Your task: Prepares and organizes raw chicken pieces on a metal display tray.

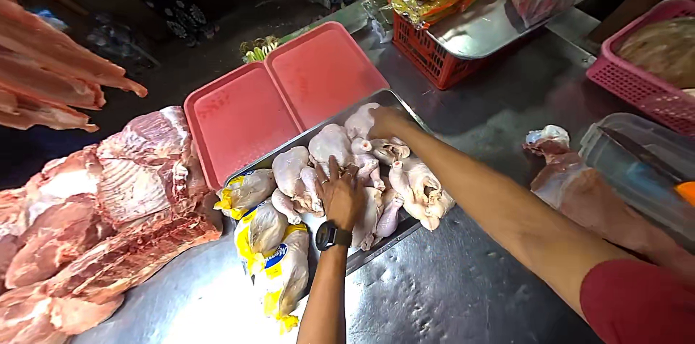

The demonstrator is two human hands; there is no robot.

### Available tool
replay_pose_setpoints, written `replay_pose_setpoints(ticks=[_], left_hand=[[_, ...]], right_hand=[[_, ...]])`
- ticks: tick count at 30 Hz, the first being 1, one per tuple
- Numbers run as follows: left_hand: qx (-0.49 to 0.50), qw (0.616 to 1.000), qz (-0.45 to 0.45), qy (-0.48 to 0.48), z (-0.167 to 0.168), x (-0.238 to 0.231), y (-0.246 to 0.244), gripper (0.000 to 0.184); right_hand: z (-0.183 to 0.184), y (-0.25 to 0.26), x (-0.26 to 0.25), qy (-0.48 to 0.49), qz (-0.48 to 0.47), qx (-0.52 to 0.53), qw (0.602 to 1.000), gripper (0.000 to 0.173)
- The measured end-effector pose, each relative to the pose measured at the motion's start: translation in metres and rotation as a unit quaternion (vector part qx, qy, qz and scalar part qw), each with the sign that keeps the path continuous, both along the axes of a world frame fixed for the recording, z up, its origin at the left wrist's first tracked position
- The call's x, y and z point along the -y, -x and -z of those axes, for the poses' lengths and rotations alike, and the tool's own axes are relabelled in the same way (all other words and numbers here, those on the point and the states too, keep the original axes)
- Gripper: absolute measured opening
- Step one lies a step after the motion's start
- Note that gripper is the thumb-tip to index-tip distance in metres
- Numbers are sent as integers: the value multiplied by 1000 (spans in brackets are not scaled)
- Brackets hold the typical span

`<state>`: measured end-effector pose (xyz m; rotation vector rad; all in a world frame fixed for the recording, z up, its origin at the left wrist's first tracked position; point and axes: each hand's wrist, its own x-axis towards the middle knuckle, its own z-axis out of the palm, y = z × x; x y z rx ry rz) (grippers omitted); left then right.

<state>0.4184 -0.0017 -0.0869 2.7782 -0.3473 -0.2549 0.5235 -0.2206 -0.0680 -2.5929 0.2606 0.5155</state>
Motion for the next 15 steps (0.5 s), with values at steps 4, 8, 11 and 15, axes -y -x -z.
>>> replay_pose_setpoints(ticks=[4,8,11,15], left_hand=[[36,999,-8,-25,-8,13,17,38],[53,997,20,43,-18,14,48,47],[86,993,4,77,-32,22,67,49],[-83,993,-52,69,-59,56,54,74]], right_hand=[[-5,4,9,-17,-37,-8,999,83],[-45,64,70,-72,-38,61,995,65],[-60,153,103,-101,101,108,984,57],[-45,217,78,-273,168,89,943,65]])
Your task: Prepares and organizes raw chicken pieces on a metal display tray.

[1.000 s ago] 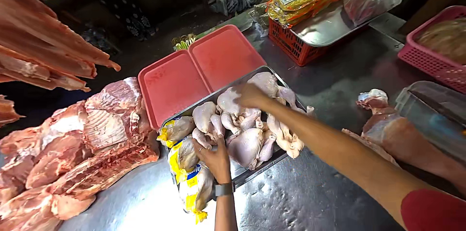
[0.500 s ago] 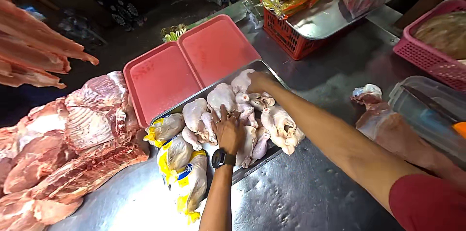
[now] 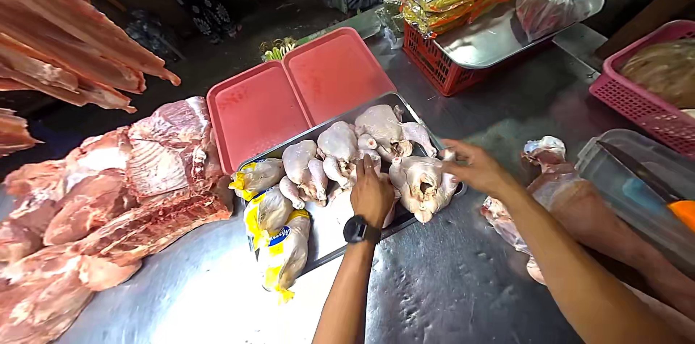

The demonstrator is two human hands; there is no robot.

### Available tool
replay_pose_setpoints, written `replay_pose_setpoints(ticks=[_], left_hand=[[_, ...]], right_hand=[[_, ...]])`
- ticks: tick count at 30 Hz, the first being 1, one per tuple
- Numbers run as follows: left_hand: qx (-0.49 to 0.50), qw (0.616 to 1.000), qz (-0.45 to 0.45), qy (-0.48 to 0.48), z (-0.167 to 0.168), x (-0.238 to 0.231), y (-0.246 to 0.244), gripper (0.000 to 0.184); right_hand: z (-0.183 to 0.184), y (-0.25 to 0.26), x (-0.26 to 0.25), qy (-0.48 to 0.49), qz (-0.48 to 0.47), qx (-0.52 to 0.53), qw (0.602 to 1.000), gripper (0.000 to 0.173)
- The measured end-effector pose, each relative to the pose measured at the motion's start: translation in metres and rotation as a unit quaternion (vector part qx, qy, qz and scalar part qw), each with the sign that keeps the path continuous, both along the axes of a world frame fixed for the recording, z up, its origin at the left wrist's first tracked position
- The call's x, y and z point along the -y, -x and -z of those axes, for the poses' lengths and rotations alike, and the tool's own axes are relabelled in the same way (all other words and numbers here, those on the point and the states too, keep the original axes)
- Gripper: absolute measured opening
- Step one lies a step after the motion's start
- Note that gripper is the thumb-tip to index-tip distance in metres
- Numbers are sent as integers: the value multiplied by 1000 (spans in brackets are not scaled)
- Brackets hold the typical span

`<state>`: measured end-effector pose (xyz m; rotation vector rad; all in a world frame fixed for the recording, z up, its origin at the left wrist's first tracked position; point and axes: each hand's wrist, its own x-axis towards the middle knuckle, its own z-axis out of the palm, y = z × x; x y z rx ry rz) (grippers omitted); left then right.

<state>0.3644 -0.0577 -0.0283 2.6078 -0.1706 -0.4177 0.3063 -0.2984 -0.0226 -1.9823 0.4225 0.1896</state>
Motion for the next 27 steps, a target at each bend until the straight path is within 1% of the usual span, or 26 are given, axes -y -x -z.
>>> replay_pose_setpoints(ticks=[2,3,4,5,6,8,9,11,13,16,19,20,22,23,24,26,27], left_hand=[[-54,998,-14,32,9,9,-15,86],[-62,996,-19,53,12,10,-18,87],[-63,996,-19,60,15,11,-18,88],[-61,996,-11,58,14,11,-15,86],[-59,997,5,45,12,10,-8,78],[-56,998,37,13,8,8,16,59],[-55,997,45,-5,6,10,29,55],[-75,992,57,-84,4,16,48,49],[-109,981,72,-146,11,20,58,41],[-158,963,105,-194,15,18,64,39],[-144,959,146,-197,15,5,70,35],[-127,960,154,-194,17,-4,73,33],[-84,965,168,-182,15,-26,80,30],[-67,965,180,-176,12,-40,83,31],[-52,965,195,-170,6,-54,83,32],[-36,956,236,-168,-8,-85,83,33],[-35,948,261,-177,-14,-102,82,33]], right_hand=[[-1,-12,-27,-89,-48,-16,995,70],[-6,-24,-37,-100,-86,-44,990,73],[-10,-36,-44,-79,-135,-77,985,78],[-14,-49,-50,-34,-193,-99,976,80],[-18,-60,-54,11,-247,-114,962,76],[-22,-70,-61,75,-324,-144,932,60],[-20,-72,-63,96,-346,-146,922,52],[-14,-69,-63,124,-371,-126,912,39],[-9,-60,-63,147,-407,-92,897,35],[-11,-49,-64,190,-449,-51,872,33],[-20,-37,-69,261,-443,-67,855,39],[-20,-33,-72,279,-427,-66,857,40],[-14,-27,-73,289,-371,-40,882,30],[-10,-26,-71,269,-338,-25,901,27],[-10,-26,-67,230,-301,-5,925,25],[-22,-29,-56,129,-229,37,964,19],[-31,-28,-51,88,-197,59,975,13]])
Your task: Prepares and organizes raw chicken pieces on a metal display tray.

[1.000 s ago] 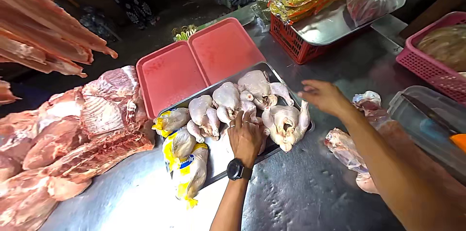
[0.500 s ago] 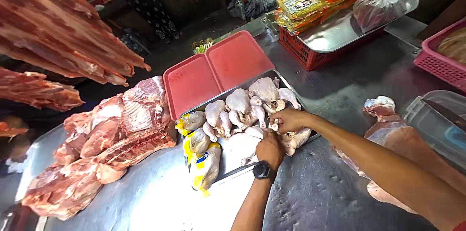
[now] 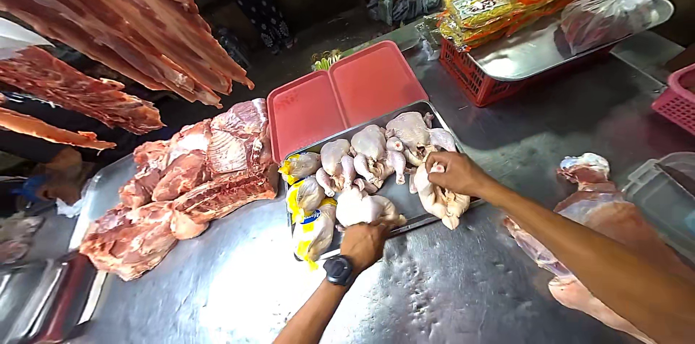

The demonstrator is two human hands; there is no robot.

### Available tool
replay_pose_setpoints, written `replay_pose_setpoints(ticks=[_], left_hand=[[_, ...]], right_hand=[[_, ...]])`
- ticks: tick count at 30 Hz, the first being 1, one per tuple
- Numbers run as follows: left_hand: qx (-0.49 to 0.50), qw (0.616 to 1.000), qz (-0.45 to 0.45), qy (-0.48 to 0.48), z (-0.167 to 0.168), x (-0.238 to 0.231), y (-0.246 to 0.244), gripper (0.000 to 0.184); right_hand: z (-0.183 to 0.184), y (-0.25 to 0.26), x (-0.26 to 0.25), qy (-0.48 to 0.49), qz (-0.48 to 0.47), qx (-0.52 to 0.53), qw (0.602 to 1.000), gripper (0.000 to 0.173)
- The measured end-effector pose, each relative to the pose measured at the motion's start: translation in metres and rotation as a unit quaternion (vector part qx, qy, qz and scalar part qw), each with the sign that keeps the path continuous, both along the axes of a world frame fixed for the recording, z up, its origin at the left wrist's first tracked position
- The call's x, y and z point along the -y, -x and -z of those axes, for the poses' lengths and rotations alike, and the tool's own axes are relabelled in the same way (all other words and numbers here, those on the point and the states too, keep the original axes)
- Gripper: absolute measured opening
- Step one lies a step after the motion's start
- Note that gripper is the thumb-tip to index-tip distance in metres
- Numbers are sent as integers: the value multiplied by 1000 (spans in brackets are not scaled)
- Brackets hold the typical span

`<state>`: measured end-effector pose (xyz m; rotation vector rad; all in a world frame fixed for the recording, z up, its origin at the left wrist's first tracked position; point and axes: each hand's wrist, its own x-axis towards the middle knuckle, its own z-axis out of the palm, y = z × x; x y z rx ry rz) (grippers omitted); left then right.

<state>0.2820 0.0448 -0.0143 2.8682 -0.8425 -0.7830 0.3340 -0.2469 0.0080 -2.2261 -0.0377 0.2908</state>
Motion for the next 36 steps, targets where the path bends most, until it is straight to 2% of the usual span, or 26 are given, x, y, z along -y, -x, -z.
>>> replay_pose_setpoints(ticks=[2,5,6,9,12,14,16,18,21,24,27,31,33,36], left_hand=[[12,999,45,-6,-12,-31,-7,31],[129,986,71,83,-6,-56,-19,28],[159,979,51,116,0,-55,-21,29],[170,965,-74,187,27,-31,-9,36],[257,921,-158,245,58,0,9,28],[282,895,-245,242,63,16,20,33],[258,887,-317,214,61,24,28,50],[199,893,-346,206,57,28,32,57],[109,913,-350,180,47,31,28,65],[46,921,-334,197,41,32,11,71],[4,918,-314,241,49,29,-4,63],[-75,879,-351,314,60,25,-12,55],[-71,860,-378,336,67,29,-6,46],[3,824,-429,371,74,35,7,22]], right_hand=[[-14,2,6,-79,40,27,996,4],[-11,7,5,-163,85,43,982,1],[-4,8,0,-173,84,38,981,2],[20,19,-24,-135,32,18,990,12],[33,34,-46,-101,-16,67,992,14],[30,34,-51,-119,-39,98,987,11],[25,28,-50,-153,-55,110,981,9],[28,21,-46,-187,-70,103,974,8],[41,20,-46,-194,-99,79,973,8],[49,21,-44,-194,-114,83,971,8],[57,23,-40,-192,-131,87,969,9],[68,25,-34,-237,-106,74,963,9],[70,26,-33,-309,-57,53,948,10],[71,27,-28,-363,4,15,932,13]])
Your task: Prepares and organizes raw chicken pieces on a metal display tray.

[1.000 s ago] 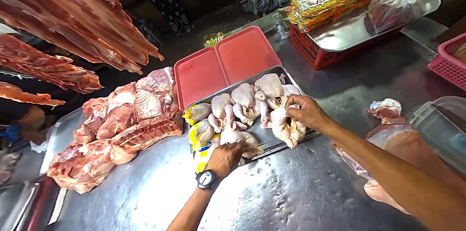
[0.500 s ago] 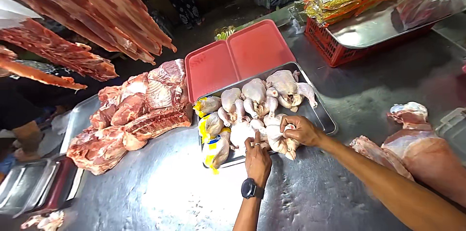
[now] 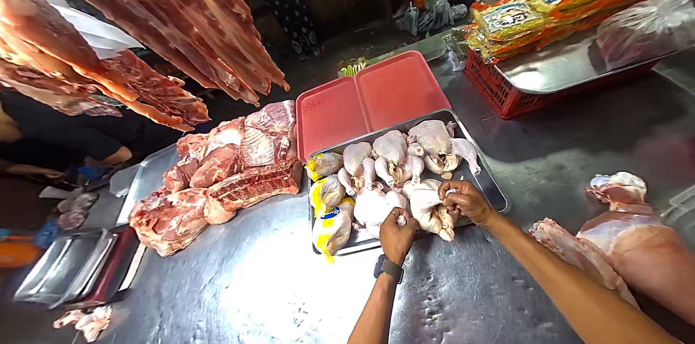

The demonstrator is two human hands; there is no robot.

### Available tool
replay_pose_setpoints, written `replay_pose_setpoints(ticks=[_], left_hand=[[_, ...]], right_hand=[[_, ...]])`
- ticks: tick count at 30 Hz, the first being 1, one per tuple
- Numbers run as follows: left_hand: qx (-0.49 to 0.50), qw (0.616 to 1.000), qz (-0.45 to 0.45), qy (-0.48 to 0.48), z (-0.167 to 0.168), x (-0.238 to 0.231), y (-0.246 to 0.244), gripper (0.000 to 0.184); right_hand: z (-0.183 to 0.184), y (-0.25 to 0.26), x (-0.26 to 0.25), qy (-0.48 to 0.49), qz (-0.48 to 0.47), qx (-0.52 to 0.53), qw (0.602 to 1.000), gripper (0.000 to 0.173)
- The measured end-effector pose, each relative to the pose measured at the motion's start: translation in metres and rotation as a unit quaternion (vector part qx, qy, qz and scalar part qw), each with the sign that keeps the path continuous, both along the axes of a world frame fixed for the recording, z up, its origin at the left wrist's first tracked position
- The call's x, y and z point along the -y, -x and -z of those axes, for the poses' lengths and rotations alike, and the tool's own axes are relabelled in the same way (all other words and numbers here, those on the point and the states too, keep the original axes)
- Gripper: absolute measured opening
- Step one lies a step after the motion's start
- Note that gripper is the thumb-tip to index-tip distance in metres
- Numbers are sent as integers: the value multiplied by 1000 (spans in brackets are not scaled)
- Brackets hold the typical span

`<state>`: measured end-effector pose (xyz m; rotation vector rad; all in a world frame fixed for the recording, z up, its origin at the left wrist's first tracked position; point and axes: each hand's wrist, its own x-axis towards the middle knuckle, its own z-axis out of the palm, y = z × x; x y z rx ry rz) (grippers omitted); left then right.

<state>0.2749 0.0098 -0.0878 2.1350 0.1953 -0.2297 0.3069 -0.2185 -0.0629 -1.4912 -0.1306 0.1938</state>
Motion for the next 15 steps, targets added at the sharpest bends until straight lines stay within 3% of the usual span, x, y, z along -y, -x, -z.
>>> replay_pose_setpoints(ticks=[3,8,10,12,15], left_hand=[[41,999,-10,2,-25,-26,-6,26],[38,988,78,-124,-111,-100,-62,31],[11,973,155,-172,-112,-117,-67,33],[-5,953,214,-213,-99,-118,-44,41],[20,930,271,-249,-74,-104,-1,38]], right_hand=[[-11,2,1,-5,20,0,1000,14],[-31,2,-18,12,54,17,998,11],[-22,0,-22,41,41,35,998,11],[-10,5,-25,99,12,72,992,15],[-3,10,-30,173,-12,130,976,20]])
